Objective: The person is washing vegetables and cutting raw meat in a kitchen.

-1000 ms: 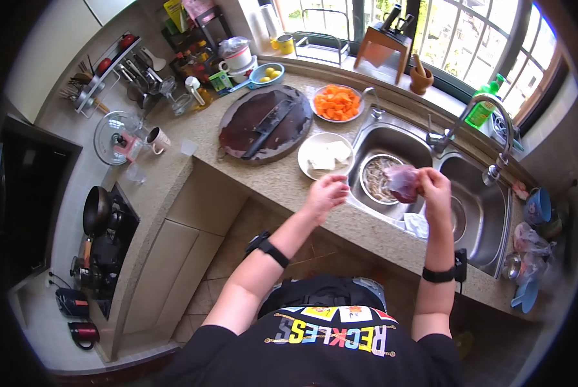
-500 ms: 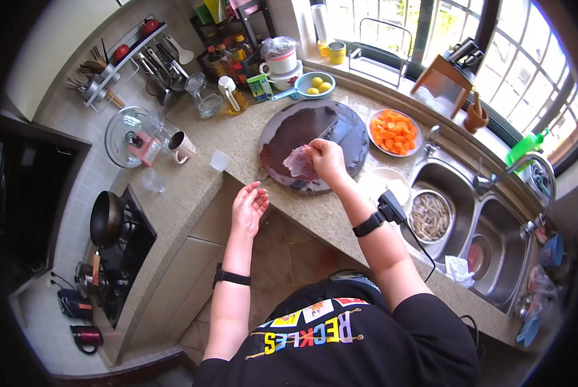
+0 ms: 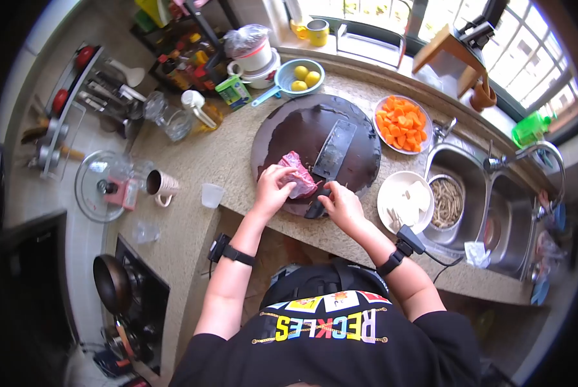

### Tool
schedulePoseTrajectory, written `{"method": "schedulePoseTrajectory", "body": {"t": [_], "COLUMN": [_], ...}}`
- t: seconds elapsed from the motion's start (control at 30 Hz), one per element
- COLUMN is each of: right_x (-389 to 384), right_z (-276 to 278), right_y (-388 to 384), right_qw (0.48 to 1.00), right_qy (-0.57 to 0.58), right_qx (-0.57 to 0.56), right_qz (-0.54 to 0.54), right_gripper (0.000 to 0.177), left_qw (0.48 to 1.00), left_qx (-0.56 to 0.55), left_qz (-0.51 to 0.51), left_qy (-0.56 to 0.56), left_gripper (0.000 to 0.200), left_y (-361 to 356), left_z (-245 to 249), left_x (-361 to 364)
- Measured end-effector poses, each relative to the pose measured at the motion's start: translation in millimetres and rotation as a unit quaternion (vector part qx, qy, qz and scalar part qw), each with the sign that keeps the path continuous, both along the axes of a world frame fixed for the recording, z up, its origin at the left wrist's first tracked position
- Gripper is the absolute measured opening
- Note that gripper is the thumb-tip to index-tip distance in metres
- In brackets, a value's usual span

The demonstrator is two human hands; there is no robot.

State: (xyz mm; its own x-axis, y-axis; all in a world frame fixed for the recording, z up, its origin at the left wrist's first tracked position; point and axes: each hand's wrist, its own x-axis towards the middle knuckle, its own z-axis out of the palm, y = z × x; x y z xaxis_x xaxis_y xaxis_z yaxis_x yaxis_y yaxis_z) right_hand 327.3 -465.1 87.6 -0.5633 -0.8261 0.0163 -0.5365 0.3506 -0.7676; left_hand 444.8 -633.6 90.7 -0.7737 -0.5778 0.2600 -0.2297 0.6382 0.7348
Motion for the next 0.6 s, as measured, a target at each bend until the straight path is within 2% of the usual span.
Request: {"method": "schedulePoseTrajectory", "body": {"t": [0.07,0.1,0.13,0.17,0.2,0.23,0.27,0.33,0.4,0.43,0.47,0.53,0.57,0.6], "right_x": [14.7,20.1,28.0,35.5,40.4,43.1,46.2,51.8,48.2,44.0,40.2,34.7,36.3,37.1], "right_z": [4.0,-1.2,-3.8,-4.8,-6.0,-9.7,-10.8,-8.8,-27.4,-27.0,-31.0,-21.8,-21.9,-19.5], "right_y": [-6.9,-9.9,-13.4,-18.9,-24.1,-27.7,-30.2,-36.7,-35.4,-33.2,-29.2,-16.8,-12.3,-7.5], "right_qw": [0.997,0.994,0.992,0.986,0.975,0.970,0.966,0.951,0.942,0.939,0.931,0.891,0.864,0.862], "right_qy": [-0.016,0.002,-0.003,0.053,0.112,0.101,0.101,0.073,0.095,0.040,0.026,-0.260,-0.317,-0.316], "right_qx": [0.040,0.062,0.068,0.062,0.057,0.093,0.098,0.136,0.103,0.085,0.068,-0.023,-0.075,-0.076], "right_qz": [-0.070,-0.086,-0.105,-0.146,-0.186,-0.199,-0.216,-0.268,-0.306,-0.330,-0.357,-0.372,-0.384,-0.389], "right_gripper": [0.040,0.052,0.052,0.057,0.062,0.074,0.074,0.080,0.081,0.077,0.062,0.044,0.030,0.030], "left_qw": [0.985,0.984,0.978,0.970,0.966,0.961,0.953,0.945,0.955,0.957,0.952,0.949,0.947,0.945], "left_qx": [-0.151,-0.146,-0.153,-0.160,-0.157,-0.134,-0.112,-0.109,-0.026,0.026,0.036,0.093,0.094,0.096], "left_qz": [-0.082,-0.102,-0.143,-0.185,-0.204,-0.241,-0.277,-0.307,-0.295,-0.287,-0.302,-0.295,-0.302,-0.305], "left_qy": [-0.019,-0.020,-0.018,-0.015,-0.012,-0.033,-0.055,-0.023,0.004,-0.024,-0.010,-0.063,-0.062,-0.060], "left_gripper": [0.028,0.028,0.023,0.019,0.019,0.016,0.014,0.010,0.008,0.008,0.010,0.009,0.009,0.009], "left_y": [-8.0,-14.2,-20.0,-26.2,-31.7,-35.8,-39.8,-47.1,-53.4,-56.0,-60.6,-64.5,-65.4,-66.1], "left_z": [11.4,10.5,9.4,8.5,6.3,3.2,0.0,1.6,-2.8,0.3,-0.6,2.8,4.1,5.2], "left_x": [-9.8,-15.4,-20.7,-25.5,-29.9,-33.7,-37.7,-43.2,-46.1,-47.5,-48.6,-50.7,-52.3,-53.5]}}
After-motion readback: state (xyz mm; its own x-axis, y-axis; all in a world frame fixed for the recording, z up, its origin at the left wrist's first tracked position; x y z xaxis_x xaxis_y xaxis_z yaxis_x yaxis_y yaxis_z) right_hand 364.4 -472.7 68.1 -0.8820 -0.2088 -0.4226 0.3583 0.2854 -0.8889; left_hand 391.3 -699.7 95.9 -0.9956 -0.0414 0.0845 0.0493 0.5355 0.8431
